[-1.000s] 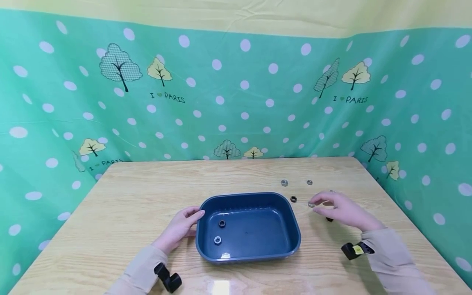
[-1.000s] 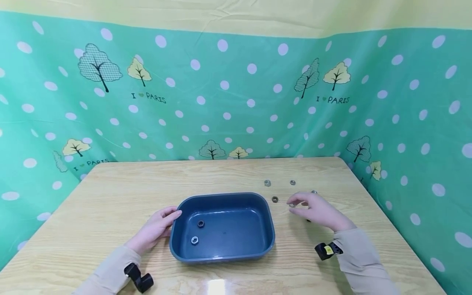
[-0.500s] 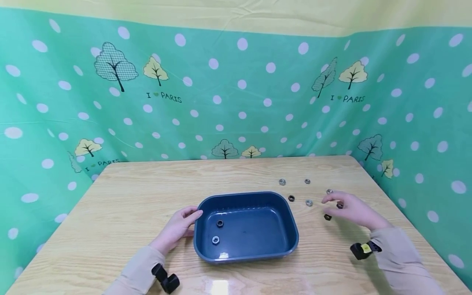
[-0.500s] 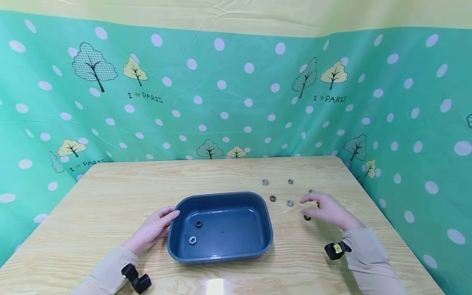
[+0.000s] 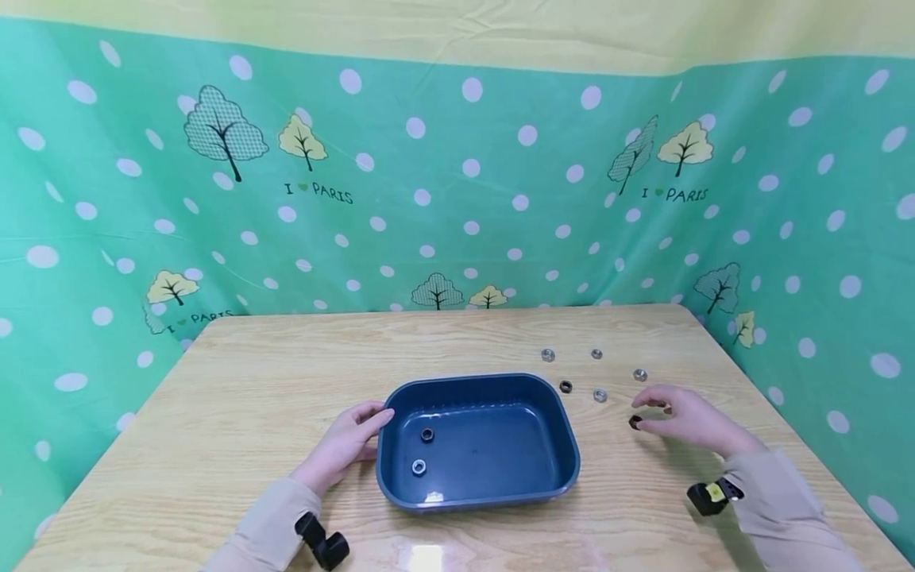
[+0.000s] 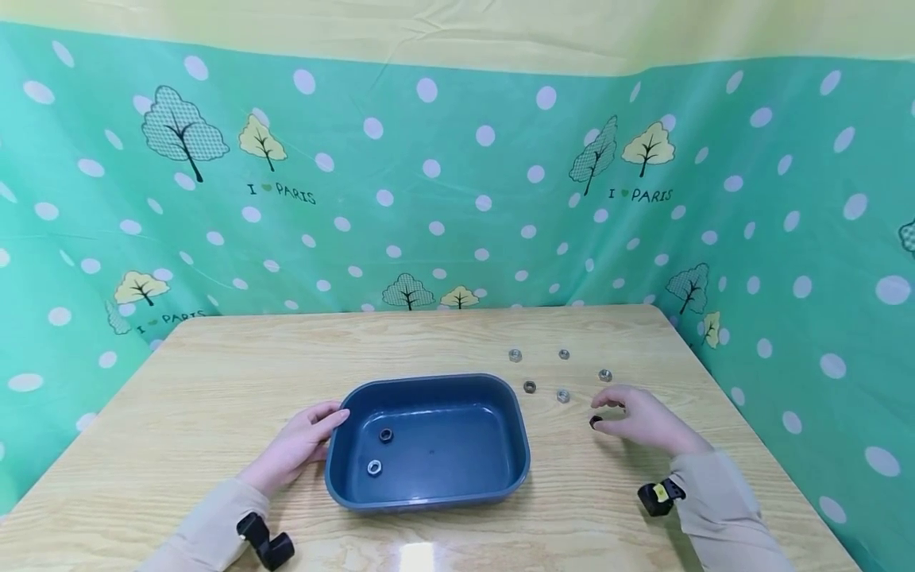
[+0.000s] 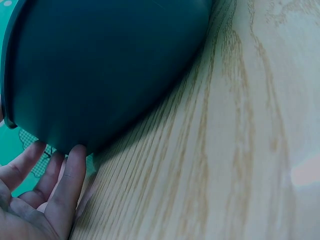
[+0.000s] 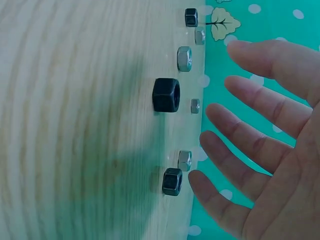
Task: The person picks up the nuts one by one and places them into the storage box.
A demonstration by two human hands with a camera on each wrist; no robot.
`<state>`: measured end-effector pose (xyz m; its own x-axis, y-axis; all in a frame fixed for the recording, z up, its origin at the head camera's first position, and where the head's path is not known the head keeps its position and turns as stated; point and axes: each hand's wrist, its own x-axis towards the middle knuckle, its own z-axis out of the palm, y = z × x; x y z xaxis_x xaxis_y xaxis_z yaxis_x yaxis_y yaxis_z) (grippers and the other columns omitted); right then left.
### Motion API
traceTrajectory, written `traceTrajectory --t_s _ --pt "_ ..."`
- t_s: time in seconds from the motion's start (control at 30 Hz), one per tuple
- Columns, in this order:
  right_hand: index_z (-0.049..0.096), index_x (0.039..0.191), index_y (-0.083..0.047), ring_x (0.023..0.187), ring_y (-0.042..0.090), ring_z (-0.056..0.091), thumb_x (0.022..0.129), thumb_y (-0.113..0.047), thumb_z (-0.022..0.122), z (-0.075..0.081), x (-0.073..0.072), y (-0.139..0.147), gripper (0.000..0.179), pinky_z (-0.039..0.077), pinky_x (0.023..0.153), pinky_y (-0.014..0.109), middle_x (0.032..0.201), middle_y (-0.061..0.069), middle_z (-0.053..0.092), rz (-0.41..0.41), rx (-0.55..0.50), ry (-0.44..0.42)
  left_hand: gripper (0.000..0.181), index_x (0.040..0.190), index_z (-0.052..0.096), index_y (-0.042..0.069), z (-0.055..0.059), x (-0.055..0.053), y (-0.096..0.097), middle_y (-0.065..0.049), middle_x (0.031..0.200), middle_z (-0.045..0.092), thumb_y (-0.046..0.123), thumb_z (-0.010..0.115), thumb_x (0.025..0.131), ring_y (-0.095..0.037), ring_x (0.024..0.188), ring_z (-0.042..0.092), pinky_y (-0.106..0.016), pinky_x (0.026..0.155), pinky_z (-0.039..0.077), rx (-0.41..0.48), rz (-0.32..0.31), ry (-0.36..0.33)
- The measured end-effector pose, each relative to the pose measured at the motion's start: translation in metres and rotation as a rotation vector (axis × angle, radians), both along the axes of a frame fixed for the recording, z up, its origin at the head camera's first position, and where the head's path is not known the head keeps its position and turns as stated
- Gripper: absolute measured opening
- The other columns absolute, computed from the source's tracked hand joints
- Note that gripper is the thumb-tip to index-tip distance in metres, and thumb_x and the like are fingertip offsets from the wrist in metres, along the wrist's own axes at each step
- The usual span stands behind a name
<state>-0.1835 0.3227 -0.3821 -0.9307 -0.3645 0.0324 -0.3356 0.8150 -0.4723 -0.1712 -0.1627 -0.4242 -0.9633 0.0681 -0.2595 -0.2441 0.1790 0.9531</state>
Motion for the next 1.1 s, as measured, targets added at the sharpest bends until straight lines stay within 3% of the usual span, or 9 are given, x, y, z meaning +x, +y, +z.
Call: traceTrajectory --t_s 0.27,0.47,0.83,1.1 --pt "0.066 0.101 -0.003 0.097 0.036 0.059 0.078 -0.016 0.074 -0.002 0.003 0.002 0.028 0.050 0.083 0.054 0.105 0.014 0.065 -0.004 -0.005 -0.032 0.047 0.125 0.054 0.000 0.000 0.000 0.000 -0.015 0.122 0.059 0.035 0.057 0.094 -0.019 0.102 0.058 -0.040 0.082 0.057 0.003 0.003 0.005" --pt "0.065 0.100 -0.004 0.093 0.029 0.059 0.077 -0.015 0.075 -0.007 0.003 0.002 0.027 0.050 0.080 0.047 0.101 0.010 0.065 -0.025 0.025 -0.045 0.046 0.125 0.055 0.000 -0.002 0.001 0.000 -0.015 0.122 0.058 0.034 0.057 0.094 -0.019 0.102 0.058 -0.039 0.081 0.058 0.005 0.012 0.008" --pt "0.064 0.101 -0.001 0.094 0.029 0.058 0.077 -0.010 0.074 -0.017 0.003 0.001 0.027 0.050 0.077 0.040 0.100 0.011 0.064 -0.095 0.027 -0.107 0.044 0.123 0.056 -0.001 -0.005 0.002 0.000 -0.013 0.117 0.060 0.033 0.057 0.094 -0.018 0.099 0.059 -0.038 0.079 0.058 0.012 0.016 0.022" --pt "0.064 0.098 -0.001 0.092 0.028 0.059 0.077 -0.009 0.073 -0.020 0.002 -0.001 0.024 0.050 0.078 0.042 0.097 0.011 0.065 -0.118 0.041 -0.088 0.046 0.124 0.055 0.000 -0.007 0.003 0.001 -0.014 0.119 0.060 0.034 0.057 0.094 -0.018 0.100 0.059 -0.039 0.080 0.058 0.003 0.021 0.030"
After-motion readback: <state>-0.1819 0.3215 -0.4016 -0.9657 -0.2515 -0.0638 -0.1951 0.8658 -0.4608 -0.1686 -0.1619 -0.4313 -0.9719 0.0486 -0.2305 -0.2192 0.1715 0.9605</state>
